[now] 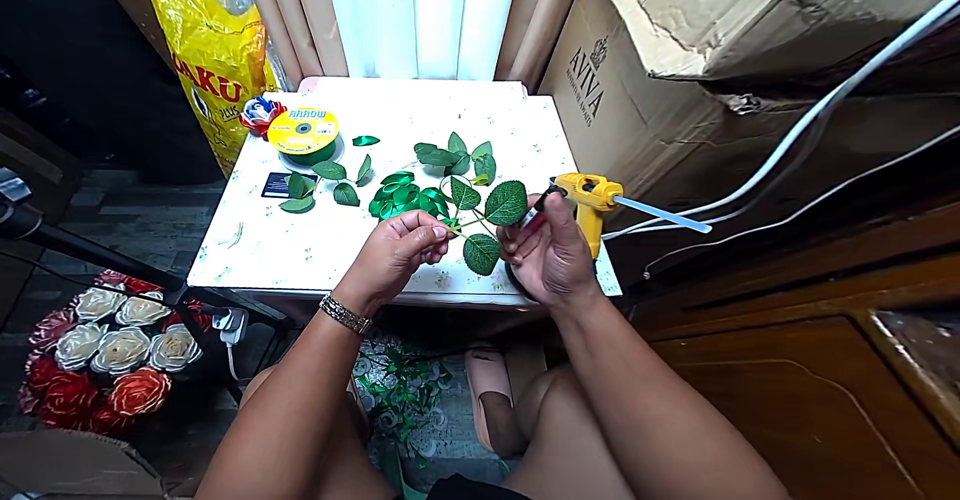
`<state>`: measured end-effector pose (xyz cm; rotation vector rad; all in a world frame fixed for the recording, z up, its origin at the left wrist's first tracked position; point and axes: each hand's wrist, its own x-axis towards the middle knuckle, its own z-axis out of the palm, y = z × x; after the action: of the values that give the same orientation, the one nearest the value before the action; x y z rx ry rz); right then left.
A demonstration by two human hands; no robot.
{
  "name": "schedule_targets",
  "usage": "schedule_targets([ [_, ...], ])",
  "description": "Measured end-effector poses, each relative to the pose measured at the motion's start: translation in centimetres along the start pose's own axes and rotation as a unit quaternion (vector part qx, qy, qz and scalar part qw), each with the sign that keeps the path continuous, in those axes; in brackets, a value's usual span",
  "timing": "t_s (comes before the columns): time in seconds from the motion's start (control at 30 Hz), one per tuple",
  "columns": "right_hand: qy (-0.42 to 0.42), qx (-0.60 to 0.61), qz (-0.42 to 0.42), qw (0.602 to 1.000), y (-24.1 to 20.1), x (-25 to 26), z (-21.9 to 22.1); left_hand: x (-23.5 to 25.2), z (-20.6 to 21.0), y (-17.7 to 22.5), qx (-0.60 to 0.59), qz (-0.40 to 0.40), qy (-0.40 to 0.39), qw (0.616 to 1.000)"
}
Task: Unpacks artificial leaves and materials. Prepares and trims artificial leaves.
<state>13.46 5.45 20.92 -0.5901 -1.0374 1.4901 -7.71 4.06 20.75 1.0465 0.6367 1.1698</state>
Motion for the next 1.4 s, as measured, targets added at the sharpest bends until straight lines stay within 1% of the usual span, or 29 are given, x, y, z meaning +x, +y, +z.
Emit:
schedule_targets([
  [0.07, 0.038, 0.025, 0.018, 0.999, -0.1, -0.2, 0.5, -0.7, 0.0, 0.0, 0.026, 0.006, -0.024, 0.999],
  [0.13, 0.060, 0.037, 0.047, 0.996, 0.0, -0.2, 0.9, -0.8, 0.0, 0.0, 0.024, 0.006, -0.035, 0.999],
  [0.2, 0.064, 0.040, 0.068, 0.995, 0.3, -0.4, 1.1, -0.5, 0.0, -0.1, -0.001, 0.001, -0.047, 0.999],
  [0.3, 0.061, 0.013, 0.093, 0.994, 0.6, -0.9, 1.6, 0.2, -0.1, -0.3, -0.043, -0.001, -0.064, 0.997],
  [0.4, 0.067, 0.002, 0.122, 0.990, 1.1, -1.2, 2.4, -0.3, -0.2, -0.3, -0.022, 0.010, -0.089, 0.996],
  [0.53, 0.050, 0.004, 0.151, 0.987, 1.7, -1.4, 3.1, -0.6, 0.0, -0.2, -0.010, 0.003, -0.093, 0.996],
  [0.67, 0.048, 0.035, 0.115, 0.992, 1.3, -1.0, 2.0, -0.5, -0.3, -0.1, -0.018, 0.011, -0.088, 0.996],
  [0.77, 0.005, 0.082, 0.071, 0.994, 0.7, -0.6, 0.8, -0.3, -0.5, 0.0, -0.028, 0.017, -0.072, 0.997],
  [0.93, -0.043, 0.083, 0.016, 0.995, 0.5, -0.5, 0.1, 0.3, -0.7, -0.2, -0.048, 0.019, -0.066, 0.996],
  [1.0, -0.034, 0.081, 0.008, 0.996, 0.5, -0.6, 0.2, 0.3, -0.6, -0.2, -0.041, 0.016, -0.065, 0.997],
  [1.13, 0.019, 0.072, 0.002, 0.997, 0.6, -0.9, 0.4, -0.5, -0.5, -0.3, 0.009, 0.013, -0.069, 0.997],
  [1.2, 0.053, 0.044, 0.009, 0.998, 0.6, -0.9, 0.8, -0.5, -0.5, -0.3, 0.007, 0.009, -0.085, 0.996],
  [1.3, 0.098, 0.004, 0.056, 0.994, 1.1, -1.0, 1.4, -0.5, -0.5, -0.1, -0.001, 0.006, -0.120, 0.993],
  [1.4, 0.091, -0.021, 0.105, 0.990, 1.3, -1.2, 2.0, 0.0, -0.5, -0.2, -0.004, 0.008, -0.139, 0.990],
])
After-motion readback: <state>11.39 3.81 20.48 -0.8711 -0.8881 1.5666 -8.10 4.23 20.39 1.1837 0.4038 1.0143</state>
